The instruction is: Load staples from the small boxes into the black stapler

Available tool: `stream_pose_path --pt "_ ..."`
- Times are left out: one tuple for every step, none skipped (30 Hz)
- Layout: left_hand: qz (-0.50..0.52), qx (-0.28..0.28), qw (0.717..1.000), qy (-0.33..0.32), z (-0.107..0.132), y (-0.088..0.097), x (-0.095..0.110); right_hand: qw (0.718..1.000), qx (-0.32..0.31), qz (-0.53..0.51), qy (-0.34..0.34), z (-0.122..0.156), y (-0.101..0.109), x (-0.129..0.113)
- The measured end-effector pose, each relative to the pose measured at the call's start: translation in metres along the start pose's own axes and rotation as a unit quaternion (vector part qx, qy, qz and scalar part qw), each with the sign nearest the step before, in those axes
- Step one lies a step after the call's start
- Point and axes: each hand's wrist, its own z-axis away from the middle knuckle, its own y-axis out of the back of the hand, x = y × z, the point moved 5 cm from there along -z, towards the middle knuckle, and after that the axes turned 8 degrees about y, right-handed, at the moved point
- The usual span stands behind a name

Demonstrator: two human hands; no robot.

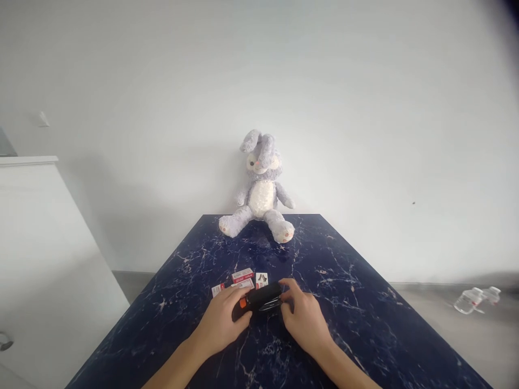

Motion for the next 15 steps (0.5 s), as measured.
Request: stream_pose_path --pt "0.005 0.001 1.000 0.006 0.001 0.000 -0.001 1.000 -0.002 -0.010 -0.007 0.001 0.000 -0.001" --pt "0.010 0.003 1.000 0.012 0.001 -0.001 -0.002 1.000 -0.003 -0.018 -0.014 0.002 0.000 -0.002" --pt "0.016 0.006 1.000 0.017 0.002 -0.001 -0.003 1.000 -0.006 -0.024 -0.020 0.003 0.001 -0.003" --pt "0.020 0.008 1.000 0.022 0.002 0.000 -0.004 0.999 -0.008 -0.029 -0.022 0.004 0.001 -0.004" --pt "0.023 0.011 0.999 0.025 0.002 0.000 -0.006 0.999 -0.010 -0.034 -0.023 0.005 0.002 -0.005" --pt "0.025 0.012 0.999 0.027 0.001 0.000 -0.007 0.999 -0.014 -0.039 -0.020 0.005 0.002 -0.006" --pt "0.025 0.012 0.999 0.029 0.001 0.001 -0.009 0.999 -0.019 -0.046 -0.015 0.006 0.001 -0.008" --pt "0.023 0.012 0.999 0.032 0.000 0.001 -0.010 0.998 -0.025 -0.053 -0.008 0.007 -0.001 -0.009" --pt "0.020 0.014 0.999 0.035 0.000 0.001 -0.010 0.998 -0.030 -0.060 -0.003 0.007 -0.002 -0.010" --pt "0.014 0.019 0.999 0.035 0.000 0.000 -0.008 0.997 -0.034 -0.066 0.002 0.008 -0.004 -0.011" --pt "0.005 0.022 0.999 0.028 0.001 -0.001 -0.004 0.997 -0.036 -0.072 0.004 0.007 -0.006 -0.010" --pt "-0.007 0.023 1.000 0.011 0.002 -0.003 0.003 0.996 -0.034 -0.078 0.005 0.007 -0.007 -0.009" --pt "-0.019 0.020 0.999 -0.015 0.005 -0.007 0.013 0.996 -0.029 -0.087 0.005 0.006 -0.008 -0.008" --pt "-0.033 0.011 0.998 -0.051 0.008 -0.012 0.025 0.995 -0.023 -0.099 0.003 0.005 -0.007 -0.006" --pt "-0.039 -0.001 0.995 -0.090 0.012 -0.017 0.038 0.993 -0.017 -0.114 0.000 0.004 -0.007 -0.004"
